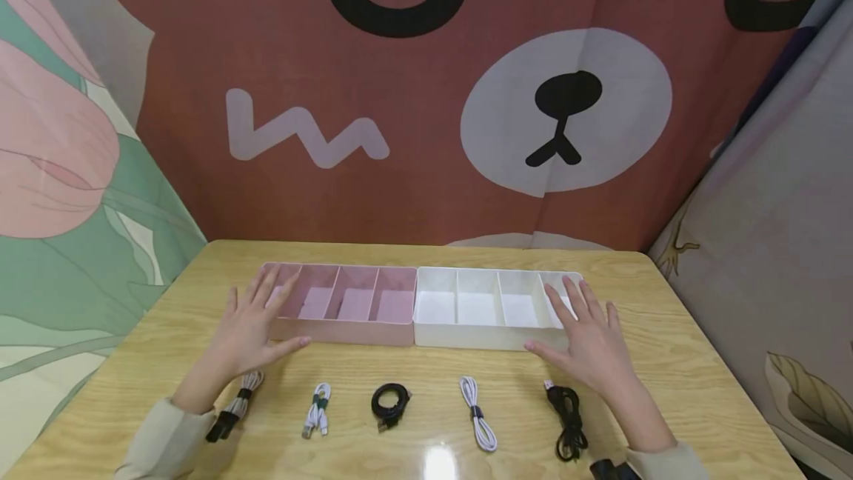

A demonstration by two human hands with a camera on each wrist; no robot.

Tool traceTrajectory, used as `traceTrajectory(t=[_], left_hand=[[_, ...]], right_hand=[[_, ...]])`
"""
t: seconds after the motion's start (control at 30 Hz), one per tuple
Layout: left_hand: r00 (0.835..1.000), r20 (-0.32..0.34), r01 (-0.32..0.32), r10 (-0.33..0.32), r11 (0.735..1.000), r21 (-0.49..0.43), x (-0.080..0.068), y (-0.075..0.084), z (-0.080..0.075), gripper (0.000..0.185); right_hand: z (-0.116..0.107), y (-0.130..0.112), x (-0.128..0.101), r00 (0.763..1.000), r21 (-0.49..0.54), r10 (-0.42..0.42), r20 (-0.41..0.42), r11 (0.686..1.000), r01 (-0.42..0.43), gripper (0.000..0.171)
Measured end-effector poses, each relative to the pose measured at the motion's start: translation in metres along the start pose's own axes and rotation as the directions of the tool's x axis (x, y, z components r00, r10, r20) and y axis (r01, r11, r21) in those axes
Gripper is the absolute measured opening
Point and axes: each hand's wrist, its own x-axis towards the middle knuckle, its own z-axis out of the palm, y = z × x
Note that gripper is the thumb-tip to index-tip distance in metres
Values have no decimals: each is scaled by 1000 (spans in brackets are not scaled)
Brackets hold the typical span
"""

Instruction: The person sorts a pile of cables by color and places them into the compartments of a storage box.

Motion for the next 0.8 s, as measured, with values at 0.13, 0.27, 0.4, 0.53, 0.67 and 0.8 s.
traceTrajectory(t=[0.13, 0.27, 0.4, 0.53, 0.67, 0.8], left_hand=[[1000, -19, -12, 12, 1000, -8, -1, -1, -1, 96], [999, -30, -17, 16, 999, -37, -2, -3, -1, 95], [999, -40, -18, 16, 998, -56, -3, -6, -3, 93], [995, -98, -39, 32, 997, -66, -5, -9, -4, 88], [985, -163, -62, 49, 995, -78, -6, -12, -4, 81], [976, -208, -81, 58, 991, -102, -7, -15, -5, 77]], right_hand=[[-1, 0, -1, 1000, -4, -1, -1, 1000, 1, 92], [-2, 1, -1, 1000, 0, 0, -6, 1000, 0, 92], [-3, 1, -3, 1000, 4, 1, -16, 1000, -1, 91], [-6, 1, -4, 1000, 3, 3, -23, 1000, -3, 90], [-9, 0, -5, 999, 10, 1, -36, 1000, -1, 89], [-9, 0, -6, 998, 44, 2, -61, 999, 0, 86]])
